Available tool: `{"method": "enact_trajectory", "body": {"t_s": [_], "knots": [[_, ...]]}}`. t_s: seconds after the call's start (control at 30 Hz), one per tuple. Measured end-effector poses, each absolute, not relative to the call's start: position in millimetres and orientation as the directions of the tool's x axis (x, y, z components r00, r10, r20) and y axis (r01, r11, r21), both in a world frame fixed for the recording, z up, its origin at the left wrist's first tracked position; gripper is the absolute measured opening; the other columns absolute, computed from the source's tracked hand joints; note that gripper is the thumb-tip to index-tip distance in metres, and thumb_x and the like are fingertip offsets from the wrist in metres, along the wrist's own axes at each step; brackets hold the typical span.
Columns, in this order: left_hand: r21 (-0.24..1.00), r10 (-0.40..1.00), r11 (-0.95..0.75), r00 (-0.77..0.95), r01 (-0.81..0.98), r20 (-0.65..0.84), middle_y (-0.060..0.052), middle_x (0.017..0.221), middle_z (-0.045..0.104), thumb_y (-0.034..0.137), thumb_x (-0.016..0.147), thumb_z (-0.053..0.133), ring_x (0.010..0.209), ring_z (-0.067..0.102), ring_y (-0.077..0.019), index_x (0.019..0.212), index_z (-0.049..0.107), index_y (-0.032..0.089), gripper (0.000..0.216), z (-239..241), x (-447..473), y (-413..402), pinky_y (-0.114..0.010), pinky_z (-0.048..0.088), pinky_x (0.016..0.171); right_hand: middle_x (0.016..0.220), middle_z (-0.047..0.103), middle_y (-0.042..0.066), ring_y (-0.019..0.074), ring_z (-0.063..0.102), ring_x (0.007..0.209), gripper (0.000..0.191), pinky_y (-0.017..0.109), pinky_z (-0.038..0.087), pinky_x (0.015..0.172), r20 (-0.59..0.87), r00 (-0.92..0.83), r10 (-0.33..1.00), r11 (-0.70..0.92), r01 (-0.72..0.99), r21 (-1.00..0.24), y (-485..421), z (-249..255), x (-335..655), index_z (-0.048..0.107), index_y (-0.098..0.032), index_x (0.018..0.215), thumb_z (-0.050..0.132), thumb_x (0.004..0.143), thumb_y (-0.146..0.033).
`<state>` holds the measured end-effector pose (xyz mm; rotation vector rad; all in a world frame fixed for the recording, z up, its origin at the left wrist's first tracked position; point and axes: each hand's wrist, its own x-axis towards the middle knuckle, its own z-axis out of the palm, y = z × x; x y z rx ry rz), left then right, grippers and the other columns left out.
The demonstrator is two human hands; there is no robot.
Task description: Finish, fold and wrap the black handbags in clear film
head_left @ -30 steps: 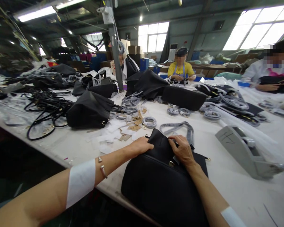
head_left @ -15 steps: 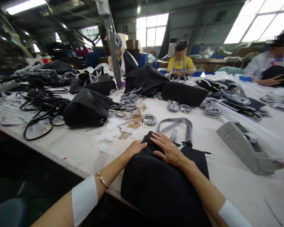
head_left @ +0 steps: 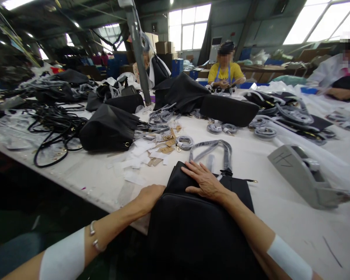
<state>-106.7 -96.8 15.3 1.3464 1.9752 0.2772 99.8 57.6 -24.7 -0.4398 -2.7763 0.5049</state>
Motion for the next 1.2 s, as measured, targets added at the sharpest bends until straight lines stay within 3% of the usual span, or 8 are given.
{"method": "enact_trajectory", "body": {"t_s": [0.1,0.2,0.27,0.4,0.6,0.87,1.07,1.2], "knots": [[0.257,0.950,0.198,-0.120,0.946,-0.289,-0.010,0.102,0.069,0.026,0.083,0.059,0.099,0.064,-0.0265,0.107,0.060,0.020,0.025,35.9,-105.4,-85.3,-0.037,0.047,0.086,0.156,0.030,0.006,0.0295,0.022,0.145,0.077,0.058,0.019,0.115,0.212,-0.913,0.349,0.888,0.250,-0.385,58.3,-26.6,98.5,0.030,-0.036,0.149,0.065,0.082,-0.054],[0.351,0.983,-0.172,0.183,0.921,0.001,-0.011,0.136,0.054,0.033,0.088,0.055,0.127,0.048,-0.0243,0.133,0.046,0.023,0.047,42.0,-104.0,-65.9,-0.037,0.038,0.106,0.156,0.030,0.006,0.0306,0.020,0.145,0.080,0.059,0.018,0.115,0.202,-0.914,0.353,0.879,0.250,-0.405,58.2,-27.2,97.8,0.030,-0.035,0.149,0.067,0.080,-0.055],[0.379,0.952,-0.299,0.299,0.875,0.062,-0.011,0.152,0.037,0.038,0.091,0.051,0.141,0.031,-0.0251,0.146,0.032,0.023,0.060,28.7,-106.0,-53.0,-0.041,0.025,0.115,0.155,0.032,0.008,0.0308,0.021,0.145,0.082,0.059,0.018,0.115,0.217,-0.908,0.357,0.873,0.242,-0.424,58.2,-27.8,99.3,0.033,-0.031,0.148,0.069,0.078,-0.053],[0.275,0.960,-0.243,0.271,0.930,-0.068,-0.014,0.159,0.020,0.042,0.093,0.043,0.147,0.014,-0.0245,0.153,0.014,0.018,0.070,-18.0,-115.3,-38.6,-0.049,0.011,0.118,0.146,0.048,0.009,0.0251,0.036,0.139,0.054,0.055,0.023,0.116,0.324,-0.851,0.413,0.844,0.224,-0.487,58.7,-28.1,105.3,0.051,-0.026,0.136,0.065,0.085,-0.034],[0.110,0.991,-0.117,0.123,0.987,-0.053,-0.016,0.158,0.018,0.042,0.095,0.037,0.147,0.016,-0.0261,0.152,0.020,0.015,0.065,-40.0,-110.5,-40.5,-0.053,0.014,0.117,0.125,0.065,0.009,0.0253,0.056,0.121,0.029,0.047,0.039,0.107,0.325,-0.755,0.569,0.771,0.353,-0.530,48.0,-2.8,92.0,0.067,-0.023,0.113,0.064,0.085,-0.027],[0.027,0.983,-0.084,0.079,0.996,0.164,-0.019,0.155,0.028,0.045,0.092,0.043,0.144,0.023,-0.0311,0.147,0.031,0.011,0.066,-65.7,-70.4,-55.3,-0.055,0.021,0.115,0.083,0.068,0.006,0.0207,0.061,0.086,0.014,0.035,0.045,0.082,0.315,-0.659,0.683,0.711,0.501,-0.493,54.9,-3.3,65.5,0.066,-0.019,0.079,0.059,0.089,-0.025],[0.189,0.989,-0.118,0.100,0.975,0.105,-0.016,0.148,0.042,0.043,0.095,0.039,0.140,0.034,-0.0285,0.140,0.043,0.011,0.055,-45.8,-74.5,-37.8,-0.050,0.023,0.115,0.086,0.061,0.005,0.0219,0.053,0.088,0.013,0.036,0.040,0.083,0.557,-0.555,0.618,0.786,0.432,-0.442,63.3,-24.2,74.0,0.059,-0.021,0.078,0.059,0.089,-0.028],[0.416,0.997,0.045,-0.064,0.908,0.032,-0.010,0.119,0.066,0.040,0.096,0.036,0.113,0.059,-0.0237,0.122,0.056,0.017,0.040,-12.1,-77.3,7.0,-0.038,0.041,0.099,0.077,0.056,0.003,0.0208,0.051,0.080,0.017,0.035,0.040,0.077,0.584,-0.394,0.709,0.701,0.476,-0.531,71.0,-26.9,78.9,0.053,-0.022,0.076,0.050,0.093,-0.026]]}}
